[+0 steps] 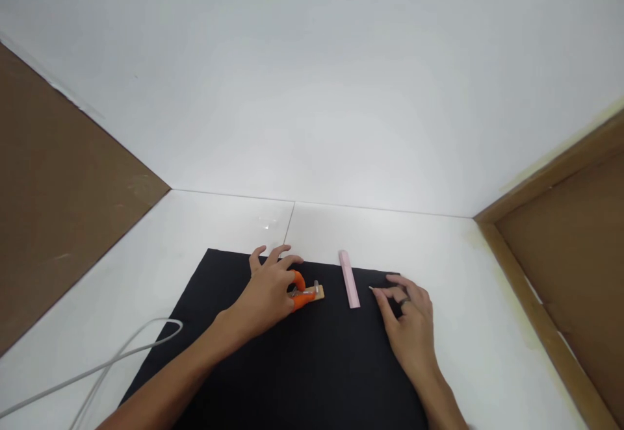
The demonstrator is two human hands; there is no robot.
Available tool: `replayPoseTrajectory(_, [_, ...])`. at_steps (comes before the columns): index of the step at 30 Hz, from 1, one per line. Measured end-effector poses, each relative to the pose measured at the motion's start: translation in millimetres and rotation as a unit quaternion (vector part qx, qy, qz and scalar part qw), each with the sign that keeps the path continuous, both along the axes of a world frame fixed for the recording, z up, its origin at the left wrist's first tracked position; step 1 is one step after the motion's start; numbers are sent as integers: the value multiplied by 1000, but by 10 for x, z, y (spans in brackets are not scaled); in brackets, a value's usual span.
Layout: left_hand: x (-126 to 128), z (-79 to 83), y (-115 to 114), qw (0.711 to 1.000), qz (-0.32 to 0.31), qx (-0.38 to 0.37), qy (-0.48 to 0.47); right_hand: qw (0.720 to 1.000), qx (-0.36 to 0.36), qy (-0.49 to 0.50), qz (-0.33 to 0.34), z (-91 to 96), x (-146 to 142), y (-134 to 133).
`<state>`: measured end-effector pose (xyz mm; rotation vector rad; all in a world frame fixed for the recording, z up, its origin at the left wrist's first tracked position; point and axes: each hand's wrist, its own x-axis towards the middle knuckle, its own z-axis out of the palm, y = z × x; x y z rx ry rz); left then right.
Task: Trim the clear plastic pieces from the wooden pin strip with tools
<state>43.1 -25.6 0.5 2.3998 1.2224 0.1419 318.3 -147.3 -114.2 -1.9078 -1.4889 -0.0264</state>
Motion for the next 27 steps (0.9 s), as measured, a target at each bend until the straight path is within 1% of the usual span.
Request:
replayPoseTrajectory(4, [-19, -18, 2, 1000, -4, 3, -3, 1000, -6, -1, -2, -11, 7, -9])
replayPoseTrajectory(9, [-76, 58, 5, 999, -37, -5, -22, 1000, -5, -1, -1, -2, 5, -15])
replayPoseTrajectory(11, [-93, 75, -1, 999, -41, -5, -33, 1000, -6, 0, 0, 10, -1, -16])
replayPoseTrajectory(19, [-52, -2, -2, 998, 14, -16, -59, 1000, -9, -2, 0, 33, -11, -19])
replayPoseTrajectory(27, [-21, -26, 54, 997, 32, -32, -67, 1000, -8, -3, 2, 7, 5, -21])
